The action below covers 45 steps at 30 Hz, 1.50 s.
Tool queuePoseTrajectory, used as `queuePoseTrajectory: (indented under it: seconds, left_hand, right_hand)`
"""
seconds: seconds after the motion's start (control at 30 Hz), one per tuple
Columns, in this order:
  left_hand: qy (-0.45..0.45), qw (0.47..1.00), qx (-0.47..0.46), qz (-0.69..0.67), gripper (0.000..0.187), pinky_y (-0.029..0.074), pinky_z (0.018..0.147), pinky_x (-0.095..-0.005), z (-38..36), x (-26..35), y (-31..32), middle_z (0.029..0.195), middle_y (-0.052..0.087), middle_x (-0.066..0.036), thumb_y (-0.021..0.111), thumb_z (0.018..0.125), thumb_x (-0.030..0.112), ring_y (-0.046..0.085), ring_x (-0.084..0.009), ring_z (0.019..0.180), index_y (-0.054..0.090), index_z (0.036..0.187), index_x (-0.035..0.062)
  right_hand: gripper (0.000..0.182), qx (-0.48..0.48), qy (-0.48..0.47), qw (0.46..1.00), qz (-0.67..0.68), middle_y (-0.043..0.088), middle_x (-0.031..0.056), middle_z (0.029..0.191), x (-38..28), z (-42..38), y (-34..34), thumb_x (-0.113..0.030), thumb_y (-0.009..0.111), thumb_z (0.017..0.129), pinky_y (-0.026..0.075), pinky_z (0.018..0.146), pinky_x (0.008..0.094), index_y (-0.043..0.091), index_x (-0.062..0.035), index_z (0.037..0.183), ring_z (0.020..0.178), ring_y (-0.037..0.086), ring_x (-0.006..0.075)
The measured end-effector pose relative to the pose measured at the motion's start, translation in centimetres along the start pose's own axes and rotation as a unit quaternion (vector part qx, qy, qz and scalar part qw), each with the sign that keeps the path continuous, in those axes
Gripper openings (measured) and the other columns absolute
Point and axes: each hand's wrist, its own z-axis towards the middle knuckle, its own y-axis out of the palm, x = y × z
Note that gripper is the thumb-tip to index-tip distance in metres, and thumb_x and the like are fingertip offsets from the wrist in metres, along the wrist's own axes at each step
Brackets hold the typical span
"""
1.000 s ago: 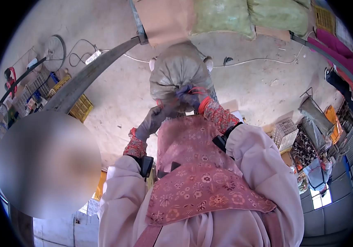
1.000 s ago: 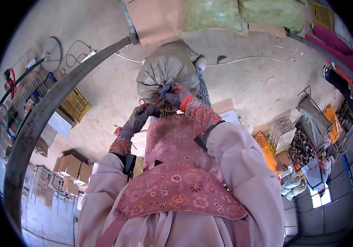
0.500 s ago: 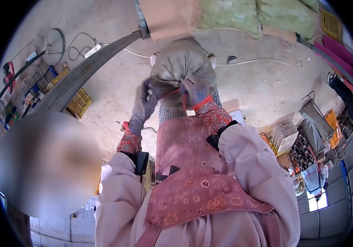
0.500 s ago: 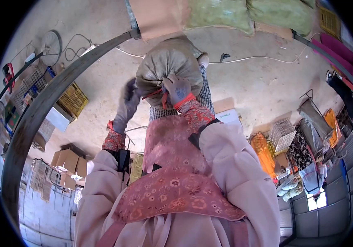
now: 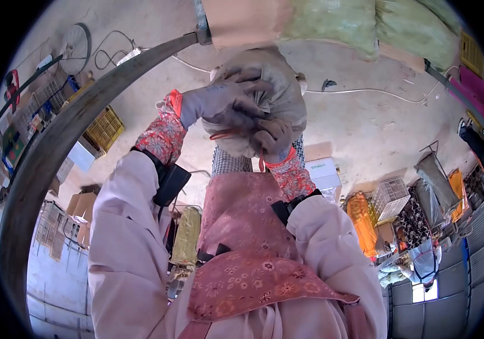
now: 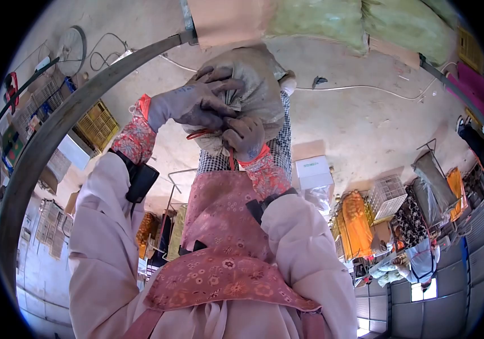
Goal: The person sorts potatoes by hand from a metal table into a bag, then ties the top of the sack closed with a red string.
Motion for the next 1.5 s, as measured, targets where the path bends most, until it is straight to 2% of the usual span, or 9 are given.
queuePoseTrajectory:
  seconds: [0.43, 0.53, 0.6, 0.63, 0.7, 0.8, 1.1, 1.33, 1.5]
  left_hand:
    - [-0.040, 0.997, 0.060, -0.023, 0.027, 0.025, 0.114, -0.0475, 1.2, -0.6, 1.5, 0.141, 0.051, -0.004, 0.078, 0.067, 0.026, 0.039, -0.0337, 0.133, 0.075, 0.093, 0.0214]
    - [-0.071, 0.993, 0.048, -0.077, 0.025, 0.026, 0.113, -0.0485, 1.4, -0.3, 1.1, 0.137, 0.053, -0.006, 0.079, 0.065, 0.026, 0.039, -0.0341, 0.132, 0.075, 0.089, 0.0190]
    - [-0.081, 0.990, 0.022, -0.110, 0.023, 0.027, 0.112, -0.0503, 1.5, 0.0, 0.4, 0.134, 0.056, -0.007, 0.079, 0.065, 0.027, 0.040, -0.0334, 0.132, 0.073, 0.085, 0.0164]
    - [-0.080, 0.990, 0.021, -0.111, 0.023, 0.027, 0.112, -0.0503, 1.5, 0.2, 0.5, 0.134, 0.056, -0.007, 0.079, 0.065, 0.027, 0.040, -0.0334, 0.132, 0.073, 0.085, 0.0164]
    - [-0.057, 0.996, 0.064, -0.026, 0.025, 0.025, 0.113, -0.0508, 1.3, 0.5, 0.9, 0.131, 0.058, -0.006, 0.078, 0.065, 0.028, 0.042, -0.0323, 0.131, 0.072, 0.086, 0.0155]
    - [-0.052, 0.991, 0.113, -0.038, 0.025, 0.023, 0.114, -0.0511, 0.7, 0.7, 2.4, 0.130, 0.059, -0.006, 0.077, 0.066, 0.028, 0.042, -0.0316, 0.131, 0.072, 0.086, 0.0148]
    - [-0.082, 0.991, 0.107, 0.029, 0.023, 0.018, 0.116, -0.0523, 0.3, 2.6, 4.1, 0.130, 0.057, -0.003, 0.072, 0.072, 0.027, 0.042, -0.0295, 0.132, 0.072, 0.089, 0.0126]
    - [-0.061, 0.991, 0.119, 0.030, 0.023, 0.019, 0.117, -0.0529, 0.2, 3.1, 3.6, 0.129, 0.057, -0.002, 0.071, 0.074, 0.026, 0.044, -0.0254, 0.131, 0.070, 0.092, 0.0122]
    - [0.010, 0.995, 0.009, 0.098, 0.021, 0.024, 0.116, -0.0561, 0.6, 2.8, 2.3, 0.129, 0.057, 0.003, 0.070, 0.075, 0.021, 0.042, -0.0243, 0.134, 0.068, 0.095, 0.0154]
  right_hand:
    - [0.030, -0.050, -0.130, 0.989, 0.044, 0.062, 0.0038, 0.091, 2.7, 2.5, -1.8, -0.025, 0.068, 0.058, 0.046, 0.067, 0.0396, 0.062, -0.0150, 0.086, 0.072, 0.057, 0.0226]
    - [0.035, 0.022, -0.023, 0.999, 0.029, 0.064, 0.0041, 0.093, 1.5, 1.2, 0.0, -0.022, 0.070, 0.057, 0.047, 0.067, 0.0396, 0.063, -0.0141, 0.090, 0.074, 0.060, 0.0234]
    - [0.036, 0.195, 0.085, 0.977, 0.029, 0.066, 0.0046, 0.093, 1.0, -0.1, 1.7, -0.022, 0.074, 0.062, 0.047, 0.068, 0.0403, 0.064, -0.0124, 0.095, 0.077, 0.063, 0.0249]
    - [0.036, 0.195, 0.086, 0.977, 0.028, 0.066, 0.0046, 0.093, 0.9, -0.2, 1.4, -0.022, 0.074, 0.062, 0.047, 0.068, 0.0403, 0.064, -0.0124, 0.095, 0.077, 0.063, 0.0249]
    - [0.028, 0.128, 0.159, 0.979, -0.028, 0.067, 0.0044, 0.088, 0.5, -0.2, 0.2, -0.025, 0.073, 0.071, 0.047, 0.069, 0.0404, 0.066, -0.0107, 0.093, 0.078, 0.064, 0.0260]
    - [0.024, 0.075, 0.141, 0.985, -0.059, 0.067, 0.0052, 0.083, 1.1, -2.1, 0.3, -0.031, 0.071, 0.077, 0.048, 0.070, 0.0411, 0.067, -0.0092, 0.087, 0.077, 0.064, 0.0264]
    - [0.025, -0.017, 0.114, 0.993, 0.039, 0.069, 0.0075, 0.088, 2.2, -1.7, -1.7, -0.028, 0.068, 0.071, 0.050, 0.075, 0.0416, 0.067, -0.0078, 0.086, 0.083, 0.066, 0.0284]
    - [0.025, -0.071, 0.125, 0.990, 0.012, 0.068, 0.0068, 0.089, 1.6, -0.3, -3.0, -0.022, 0.066, 0.068, 0.049, 0.074, 0.0414, 0.066, -0.0086, 0.089, 0.084, 0.065, 0.0272]
    - [0.020, -0.153, 0.130, 0.979, -0.033, 0.065, 0.0047, 0.084, 1.4, 0.7, -3.5, -0.020, 0.065, 0.068, 0.047, 0.071, 0.0414, 0.063, -0.0106, 0.085, 0.080, 0.062, 0.0256]
